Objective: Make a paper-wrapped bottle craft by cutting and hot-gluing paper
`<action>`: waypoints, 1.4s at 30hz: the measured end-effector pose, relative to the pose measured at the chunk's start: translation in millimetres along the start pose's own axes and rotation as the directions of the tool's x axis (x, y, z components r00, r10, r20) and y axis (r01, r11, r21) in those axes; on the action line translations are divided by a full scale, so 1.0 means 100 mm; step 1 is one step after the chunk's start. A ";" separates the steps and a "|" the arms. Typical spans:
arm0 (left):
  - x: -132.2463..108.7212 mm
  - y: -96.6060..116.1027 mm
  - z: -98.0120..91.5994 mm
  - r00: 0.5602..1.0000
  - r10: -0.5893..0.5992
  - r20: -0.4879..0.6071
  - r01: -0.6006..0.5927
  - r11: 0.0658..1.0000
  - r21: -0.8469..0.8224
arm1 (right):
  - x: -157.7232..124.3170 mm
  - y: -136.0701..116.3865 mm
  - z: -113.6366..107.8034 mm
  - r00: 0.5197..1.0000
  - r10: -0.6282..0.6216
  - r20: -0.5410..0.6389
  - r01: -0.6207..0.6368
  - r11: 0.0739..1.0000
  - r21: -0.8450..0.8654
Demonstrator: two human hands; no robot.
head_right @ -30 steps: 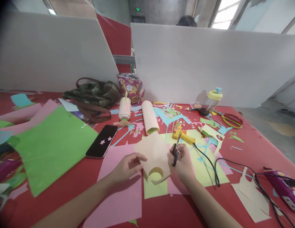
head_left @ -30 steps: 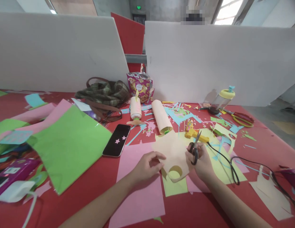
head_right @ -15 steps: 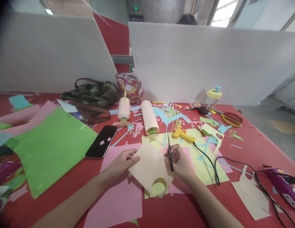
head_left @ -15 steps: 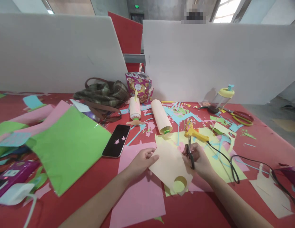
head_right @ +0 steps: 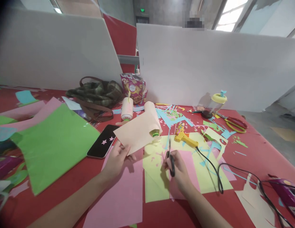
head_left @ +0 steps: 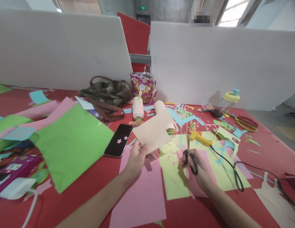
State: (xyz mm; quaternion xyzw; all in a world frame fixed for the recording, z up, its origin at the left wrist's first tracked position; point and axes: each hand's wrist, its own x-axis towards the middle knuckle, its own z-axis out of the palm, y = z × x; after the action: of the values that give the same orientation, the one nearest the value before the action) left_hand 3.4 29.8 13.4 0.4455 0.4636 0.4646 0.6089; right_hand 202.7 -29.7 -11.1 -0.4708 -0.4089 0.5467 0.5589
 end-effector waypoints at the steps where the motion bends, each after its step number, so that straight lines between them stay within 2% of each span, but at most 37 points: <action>1: 0.00 0.01 0.00 1.000 0.007 -0.011 -0.007 1.000 -0.014 | -0.02 0.01 0.05 0.998 0.041 0.051 -0.040 0.999 -0.026; 5: 0.01 0.03 0.00 0.999 0.028 -0.035 -0.030 0.999 -0.040 | -0.08 0.05 0.18 0.970 0.165 0.177 -0.138 0.978 -0.154; 13: 0.01 0.02 -0.03 0.999 0.052 0.002 -0.052 0.999 -0.008 | -0.10 0.04 0.27 0.950 0.178 0.256 -0.139 0.977 -0.163; 30: -0.04 0.03 -0.03 0.998 0.025 0.060 -0.029 0.997 0.067 | -0.12 0.05 0.27 0.960 0.204 0.193 -0.172 0.970 -0.171; 42: -0.01 0.06 -0.05 0.999 -0.015 0.043 0.012 0.998 0.065 | -0.11 0.06 0.30 0.960 0.214 0.178 -0.180 0.966 -0.188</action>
State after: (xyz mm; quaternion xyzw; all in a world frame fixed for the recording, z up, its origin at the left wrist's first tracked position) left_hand -2.7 30.0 18.4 0.4717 0.4680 0.4356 0.6073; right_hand 171.7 -38.8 -10.1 -0.4986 -0.4581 0.6070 0.4161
